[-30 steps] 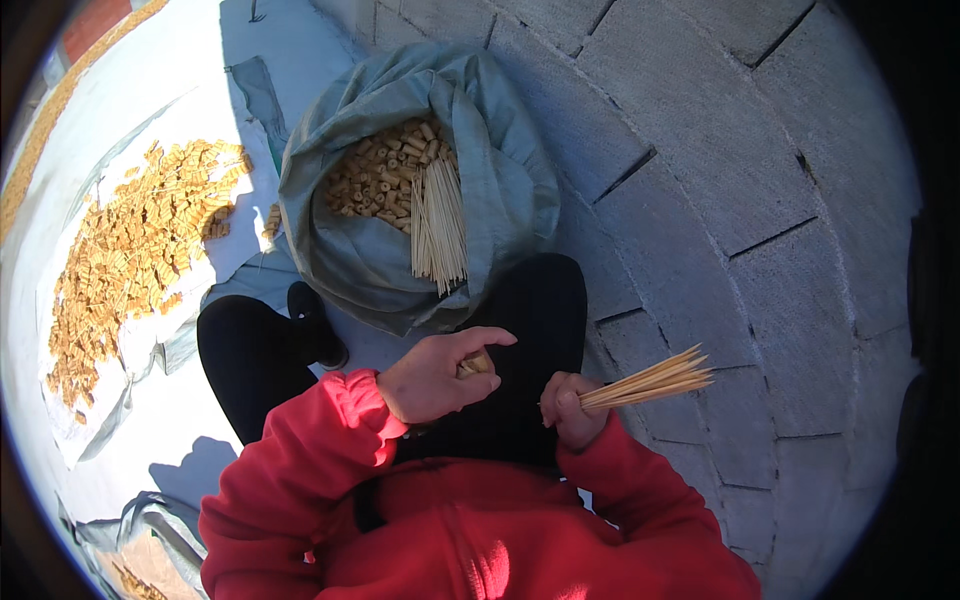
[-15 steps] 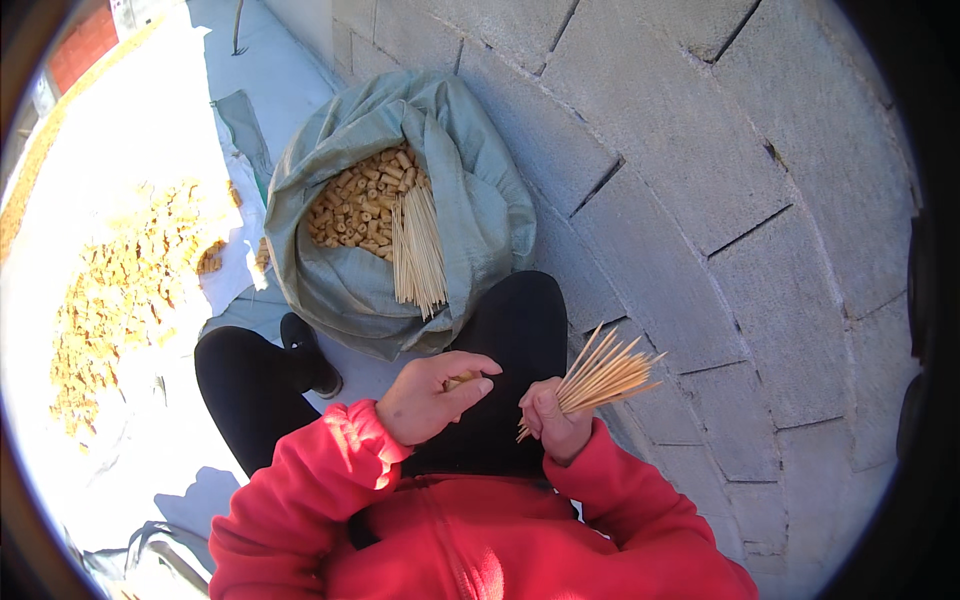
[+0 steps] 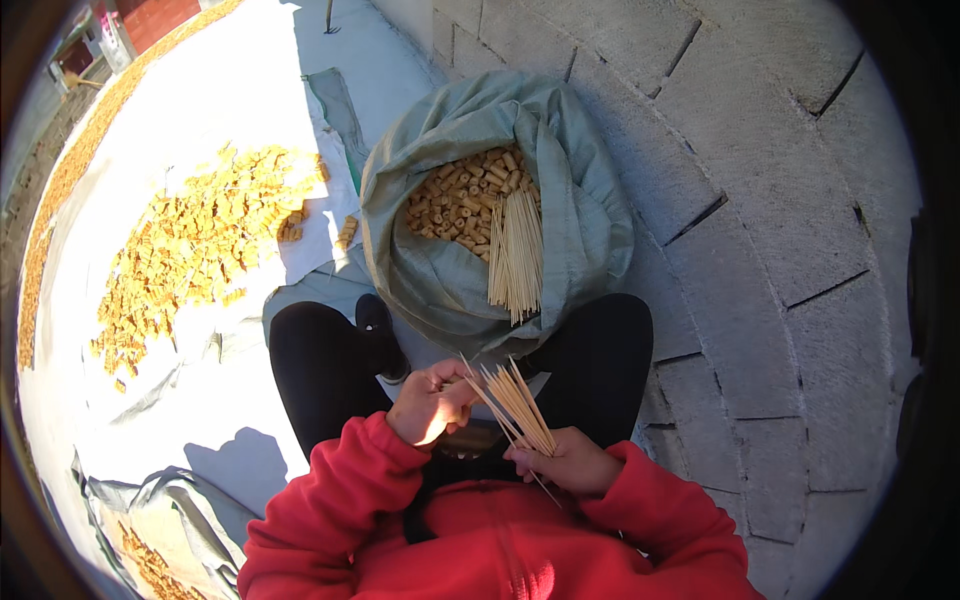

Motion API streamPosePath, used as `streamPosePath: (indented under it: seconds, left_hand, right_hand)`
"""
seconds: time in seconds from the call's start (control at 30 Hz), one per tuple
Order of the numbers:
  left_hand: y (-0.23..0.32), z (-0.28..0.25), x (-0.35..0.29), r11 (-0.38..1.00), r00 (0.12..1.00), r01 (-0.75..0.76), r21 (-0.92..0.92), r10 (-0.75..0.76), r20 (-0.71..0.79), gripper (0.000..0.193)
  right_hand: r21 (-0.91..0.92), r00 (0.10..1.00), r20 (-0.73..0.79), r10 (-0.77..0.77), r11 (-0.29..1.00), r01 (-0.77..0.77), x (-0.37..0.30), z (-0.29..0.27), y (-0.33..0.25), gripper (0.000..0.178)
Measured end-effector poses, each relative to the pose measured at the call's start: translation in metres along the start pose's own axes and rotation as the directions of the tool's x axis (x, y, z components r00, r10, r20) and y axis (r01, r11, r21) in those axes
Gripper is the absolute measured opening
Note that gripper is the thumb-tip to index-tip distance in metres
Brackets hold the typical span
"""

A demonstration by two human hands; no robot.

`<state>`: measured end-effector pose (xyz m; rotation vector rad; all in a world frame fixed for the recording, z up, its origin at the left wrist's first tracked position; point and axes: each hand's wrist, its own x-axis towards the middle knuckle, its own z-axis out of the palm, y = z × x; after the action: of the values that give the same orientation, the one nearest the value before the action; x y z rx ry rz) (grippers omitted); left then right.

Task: The person sits on the ground and repeatedly picks up small dried fruit pieces from a sack, threads them onto thin wooden skewers, and places the completed skewers onto a white sheet. The process continues with consistent hand movements and visible accumulation of finished skewers.

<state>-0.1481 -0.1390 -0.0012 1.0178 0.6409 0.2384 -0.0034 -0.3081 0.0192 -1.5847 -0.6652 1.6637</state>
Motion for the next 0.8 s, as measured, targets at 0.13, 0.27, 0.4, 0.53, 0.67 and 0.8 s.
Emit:
streamPosePath:
  seconds: [0.13,0.27,0.4,0.53,0.67,0.8]
  left_hand:
    - [-0.01,0.003,0.008,0.894,0.999,0.033,-0.447,-0.048,-0.023,0.015]
    - [0.001,0.001,-0.001,0.88,0.993,0.113,-0.462,-0.113,0.028,0.028]
    - [-0.015,0.014,-0.007,0.958,0.982,0.152,-0.241,-0.118,0.149,0.034]
    - [-0.01,0.005,-0.008,0.979,0.961,0.204,0.006,-0.202,0.189,0.034]
    - [-0.015,-0.008,-0.001,0.889,0.991,0.101,-0.448,-0.128,-0.031,0.028]
    - [-0.005,-0.022,0.002,0.797,0.997,-0.009,-0.604,-0.042,-0.07,0.026]
  right_hand:
    - [-0.223,0.996,0.0,-0.084,0.971,0.081,0.002,-0.004,-0.017,0.022]
    - [-0.011,0.977,-0.155,-0.148,0.989,0.148,0.003,0.001,-0.022,0.021]
    - [-0.009,0.956,-0.229,-0.183,0.983,0.186,0.01,0.007,-0.014,0.024]
    - [-0.014,0.914,-0.301,-0.271,0.96,0.279,0.009,0.008,-0.016,0.022]
    - [-0.045,0.948,-0.243,-0.205,0.979,0.2,-0.011,0.007,-0.02,0.024]
    - [-0.199,0.969,-0.152,-0.195,0.966,0.163,-0.022,0.011,-0.016,0.026]
